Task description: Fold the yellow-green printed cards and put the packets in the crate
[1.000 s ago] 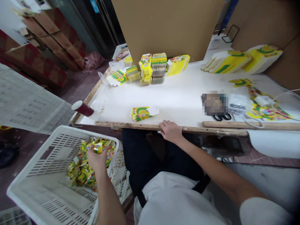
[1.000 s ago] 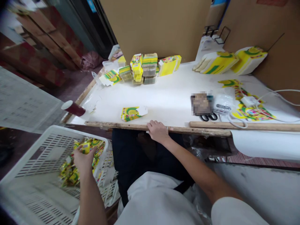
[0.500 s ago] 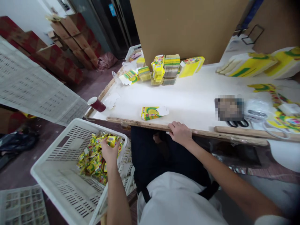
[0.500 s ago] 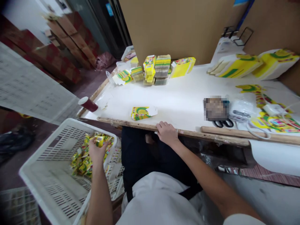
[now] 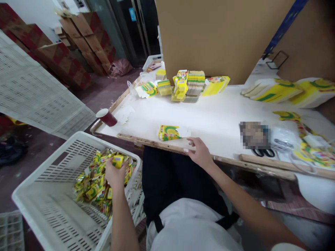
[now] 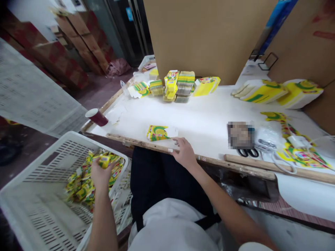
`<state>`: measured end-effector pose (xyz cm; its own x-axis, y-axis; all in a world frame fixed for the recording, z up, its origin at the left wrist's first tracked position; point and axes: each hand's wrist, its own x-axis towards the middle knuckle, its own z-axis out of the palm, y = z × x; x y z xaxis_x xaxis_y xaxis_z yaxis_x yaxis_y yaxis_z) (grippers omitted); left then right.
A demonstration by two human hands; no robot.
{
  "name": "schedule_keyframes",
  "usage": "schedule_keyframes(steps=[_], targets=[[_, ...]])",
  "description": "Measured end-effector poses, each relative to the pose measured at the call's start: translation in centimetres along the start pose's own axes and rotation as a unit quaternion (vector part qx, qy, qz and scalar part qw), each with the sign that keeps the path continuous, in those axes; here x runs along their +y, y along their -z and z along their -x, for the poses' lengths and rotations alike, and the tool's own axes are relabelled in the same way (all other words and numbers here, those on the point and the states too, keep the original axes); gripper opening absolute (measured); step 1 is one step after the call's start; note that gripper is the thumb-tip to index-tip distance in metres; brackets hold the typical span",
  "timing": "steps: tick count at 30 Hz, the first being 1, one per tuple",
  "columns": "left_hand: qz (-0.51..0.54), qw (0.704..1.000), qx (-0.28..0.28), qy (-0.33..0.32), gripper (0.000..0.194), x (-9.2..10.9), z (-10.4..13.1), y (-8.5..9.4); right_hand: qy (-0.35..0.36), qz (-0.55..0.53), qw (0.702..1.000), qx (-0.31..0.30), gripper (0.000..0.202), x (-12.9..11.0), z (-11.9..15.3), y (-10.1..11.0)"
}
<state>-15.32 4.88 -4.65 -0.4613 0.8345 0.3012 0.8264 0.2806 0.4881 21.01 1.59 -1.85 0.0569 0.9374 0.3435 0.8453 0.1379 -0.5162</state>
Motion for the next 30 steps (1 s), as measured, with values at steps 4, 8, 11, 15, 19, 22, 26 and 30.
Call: schedule_keyframes(steps=[4, 8, 11, 15, 19, 22, 26, 30], targets=[[-0.041, 0.996, 0.064, 0.056, 0.093, -0.7, -0.3, 0.0, 0.013, 0.021, 0.999, -0.046, 0.023, -1.4, -5.1, -0.9], [-0.014, 0.999, 0.041, 0.015, 0.087, -1.1, -0.4, -0.9, -0.014, 0.064, 0.994, -0.083, 0.023, -2.1, -8.1, -3.3], [0.013, 1.000, 0.028, -0.003, 0.076, -1.3, -0.6, -1.6, -0.030, 0.075, 0.992, -0.102, 0.024, -2.1, -8.2, -4.5], [0.045, 0.998, 0.034, -0.017, 0.060, 0.2, -0.7, -1.9, -0.048, 0.053, 0.993, -0.096, 0.031, -1.9, -7.9, -4.5], [0.195, 0.980, 0.019, -0.035, 0.048, 5.1, 0.4, -1.2, -0.080, -0.001, 0.995, -0.064, 0.042, -1.8, -8.1, -4.2], [0.360, 0.932, -0.043, -0.020, 0.041, 9.5, 2.1, -0.8, -0.099, -0.066, 0.992, -0.051, 0.047, -1.7, -8.1, -4.0], [0.541, 0.827, -0.153, 0.005, 0.043, 13.7, 4.2, -1.9, -0.108, -0.313, 0.941, -0.075, 0.051, -2.9, -7.1, -3.3], [0.684, 0.689, -0.218, 0.098, 0.048, 16.3, 5.4, -3.3, -0.054, -0.437, 0.881, -0.174, 0.045, -5.4, -5.0, -2.9]])
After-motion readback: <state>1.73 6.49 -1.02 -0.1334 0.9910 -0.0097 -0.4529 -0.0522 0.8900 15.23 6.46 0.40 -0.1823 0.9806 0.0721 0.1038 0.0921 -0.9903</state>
